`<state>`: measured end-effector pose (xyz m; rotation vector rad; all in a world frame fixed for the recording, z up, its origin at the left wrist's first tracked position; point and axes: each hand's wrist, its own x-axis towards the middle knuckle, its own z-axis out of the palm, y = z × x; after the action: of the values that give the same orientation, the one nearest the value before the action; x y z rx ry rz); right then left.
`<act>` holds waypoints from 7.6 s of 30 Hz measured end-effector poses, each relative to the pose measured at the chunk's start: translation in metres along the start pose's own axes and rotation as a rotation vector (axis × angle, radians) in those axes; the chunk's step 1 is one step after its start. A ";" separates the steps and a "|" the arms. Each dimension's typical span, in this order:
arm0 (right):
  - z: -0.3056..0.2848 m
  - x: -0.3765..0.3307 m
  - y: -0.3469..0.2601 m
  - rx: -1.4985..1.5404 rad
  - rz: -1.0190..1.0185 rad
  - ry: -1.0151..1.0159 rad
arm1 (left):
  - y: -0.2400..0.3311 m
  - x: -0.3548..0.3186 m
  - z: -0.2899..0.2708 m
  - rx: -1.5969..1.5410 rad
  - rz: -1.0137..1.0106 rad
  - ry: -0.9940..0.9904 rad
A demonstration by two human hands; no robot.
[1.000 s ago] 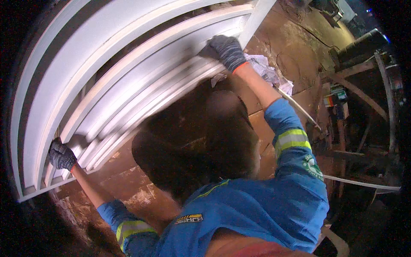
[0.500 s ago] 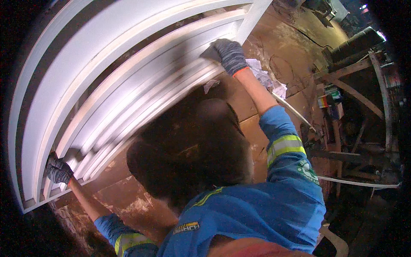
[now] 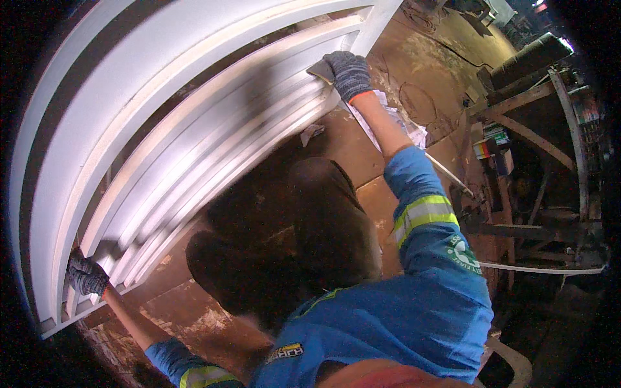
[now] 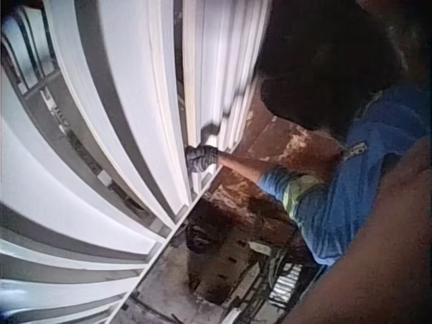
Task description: The person sands the surface of a white metal frame using a sanding block. They work methodically along the curved and straight sections of the frame, applying consistent pressure to smooth the surface.
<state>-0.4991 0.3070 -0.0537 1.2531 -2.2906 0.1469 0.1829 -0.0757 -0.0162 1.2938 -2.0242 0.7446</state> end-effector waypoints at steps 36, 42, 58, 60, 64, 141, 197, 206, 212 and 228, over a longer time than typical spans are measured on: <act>0.004 -0.006 -0.015 0.015 0.086 0.024 | -0.001 -0.005 0.002 0.161 0.128 0.049; -0.020 -0.012 -0.058 0.106 0.131 -0.249 | -0.009 -0.002 -0.003 0.310 0.123 0.016; -0.017 0.008 -0.031 0.112 0.159 -0.171 | -0.027 -0.003 0.000 0.128 0.129 0.094; 0.005 -0.004 -0.001 0.020 0.069 0.105 | -0.006 0.004 0.006 0.178 0.143 0.056; -0.016 -0.011 -0.070 0.003 0.053 -0.236 | -0.019 -0.001 0.000 0.196 0.089 0.022; -0.049 -0.010 -0.109 0.157 -0.055 -0.056 | 0.004 -0.002 -0.010 0.272 0.188 0.061; -0.211 0.092 -0.462 0.521 -0.979 -0.485 | 0.268 -0.058 -0.066 -0.294 0.321 -0.447; -0.209 0.099 -0.489 0.769 -0.870 -0.756 | 0.193 -0.067 -0.077 -0.299 0.222 -0.348; -0.196 0.105 -0.491 0.799 -0.950 -0.602 | 0.118 -0.074 -0.068 -0.183 0.140 -0.357; -0.161 0.111 -0.491 0.764 -0.942 -0.543 | -0.065 -0.083 -0.024 0.358 -0.082 -0.584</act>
<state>-0.0863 -0.0008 0.0659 2.9211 -1.7732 0.3900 0.2752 -0.0335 -0.0544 1.9707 -2.3297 0.7779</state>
